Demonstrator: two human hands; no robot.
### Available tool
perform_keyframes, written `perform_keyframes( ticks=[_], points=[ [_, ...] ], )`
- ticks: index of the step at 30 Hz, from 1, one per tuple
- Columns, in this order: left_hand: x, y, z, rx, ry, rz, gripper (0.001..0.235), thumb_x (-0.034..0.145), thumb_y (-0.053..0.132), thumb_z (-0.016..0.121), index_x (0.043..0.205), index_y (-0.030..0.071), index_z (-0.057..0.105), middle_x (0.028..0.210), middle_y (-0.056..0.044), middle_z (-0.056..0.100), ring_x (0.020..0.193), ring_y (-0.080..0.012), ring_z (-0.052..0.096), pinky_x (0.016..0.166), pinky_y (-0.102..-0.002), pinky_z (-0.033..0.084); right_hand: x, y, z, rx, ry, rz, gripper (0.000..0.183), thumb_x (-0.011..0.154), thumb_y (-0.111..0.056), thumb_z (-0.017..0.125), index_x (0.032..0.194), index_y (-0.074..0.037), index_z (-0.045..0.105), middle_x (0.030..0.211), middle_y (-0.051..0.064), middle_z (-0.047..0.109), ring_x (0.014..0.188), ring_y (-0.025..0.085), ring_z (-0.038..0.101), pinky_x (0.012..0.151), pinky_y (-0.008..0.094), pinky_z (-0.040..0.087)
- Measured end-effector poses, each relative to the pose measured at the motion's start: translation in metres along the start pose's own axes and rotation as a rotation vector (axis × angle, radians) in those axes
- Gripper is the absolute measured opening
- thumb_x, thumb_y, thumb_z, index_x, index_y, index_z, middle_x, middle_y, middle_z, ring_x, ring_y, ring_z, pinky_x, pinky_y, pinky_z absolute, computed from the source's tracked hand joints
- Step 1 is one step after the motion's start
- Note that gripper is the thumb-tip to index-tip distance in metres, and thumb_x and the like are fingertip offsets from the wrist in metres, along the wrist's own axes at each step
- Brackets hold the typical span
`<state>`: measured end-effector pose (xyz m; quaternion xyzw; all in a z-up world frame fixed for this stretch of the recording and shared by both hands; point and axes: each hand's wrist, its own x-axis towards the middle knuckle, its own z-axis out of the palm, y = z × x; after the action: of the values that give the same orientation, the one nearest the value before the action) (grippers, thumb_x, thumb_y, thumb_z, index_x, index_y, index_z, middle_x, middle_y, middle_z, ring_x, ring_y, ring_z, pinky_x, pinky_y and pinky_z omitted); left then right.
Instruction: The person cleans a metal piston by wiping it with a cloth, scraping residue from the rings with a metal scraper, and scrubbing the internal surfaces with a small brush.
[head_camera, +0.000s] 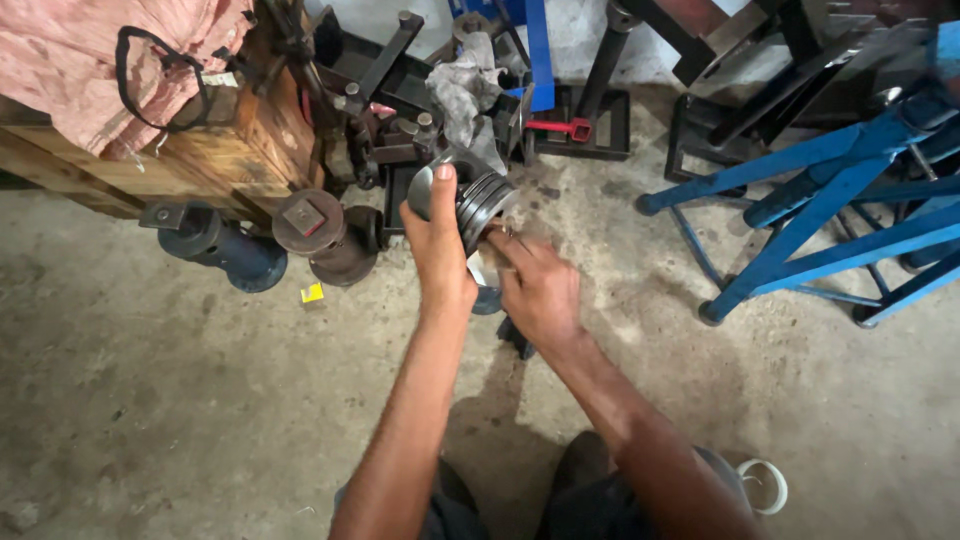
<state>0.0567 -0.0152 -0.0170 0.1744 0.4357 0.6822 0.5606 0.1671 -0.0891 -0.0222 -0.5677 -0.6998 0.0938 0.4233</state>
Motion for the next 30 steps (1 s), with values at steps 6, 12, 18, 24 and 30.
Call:
perform_keyframes(
  ticks=[6,12,18,24,30],
  points=[
    [0.005,-0.005,-0.011,0.068,-0.016,0.033,0.069,0.084,0.044,0.079,0.126,-0.002,0.050,0.114,-0.011,0.062,0.098,-0.0167,0.063,0.084,-0.033,0.055,0.007,0.023,0.019,0.538,-0.261,0.421,0.017,0.098,-0.013,0.069,0.112,-0.006,0.077,0.074,0.005,0.071,0.063,0.016,0.061,0.057,0.032,0.050],
    [0.004,-0.004,-0.010,0.095,0.014,0.007,0.071,0.081,0.043,0.080,0.127,-0.001,0.049,0.114,-0.011,0.060,0.099,-0.0170,0.062,0.085,-0.034,0.054,0.000,0.013,0.022,0.559,-0.108,0.348,0.010,0.095,-0.010,0.074,0.100,-0.002,0.077,0.070,0.004,0.063,0.061,0.012,0.059,0.054,0.033,0.047],
    [0.005,-0.004,-0.008,0.157,0.066,0.053,0.071,0.082,0.043,0.081,0.128,-0.001,0.049,0.117,-0.011,0.061,0.101,-0.0169,0.061,0.086,-0.033,0.053,0.007,0.007,0.016,0.084,0.107,-0.175,0.009,0.090,-0.010,0.076,0.095,-0.002,0.074,0.101,0.010,0.065,0.094,0.024,0.062,0.078,0.038,0.051],
    [0.000,-0.005,-0.007,0.097,0.004,0.074,0.067,0.084,0.039,0.080,0.128,0.000,0.049,0.114,-0.010,0.060,0.098,-0.0160,0.060,0.083,-0.031,0.053,0.009,0.030,0.030,0.945,-0.113,0.605,0.009,0.097,-0.006,0.076,0.107,-0.006,0.076,0.089,0.008,0.062,0.074,0.015,0.051,0.065,0.029,0.042],
    [-0.007,-0.007,0.005,-0.043,-0.125,0.116,0.062,0.091,0.038,0.077,0.131,-0.001,0.050,0.117,-0.010,0.061,0.099,-0.0156,0.061,0.085,-0.031,0.053,0.020,0.033,0.010,1.834,-0.066,0.916,0.012,0.095,-0.009,0.066,0.105,-0.015,0.062,0.090,0.002,0.066,0.073,0.010,0.057,0.058,0.022,0.042]
  ],
)
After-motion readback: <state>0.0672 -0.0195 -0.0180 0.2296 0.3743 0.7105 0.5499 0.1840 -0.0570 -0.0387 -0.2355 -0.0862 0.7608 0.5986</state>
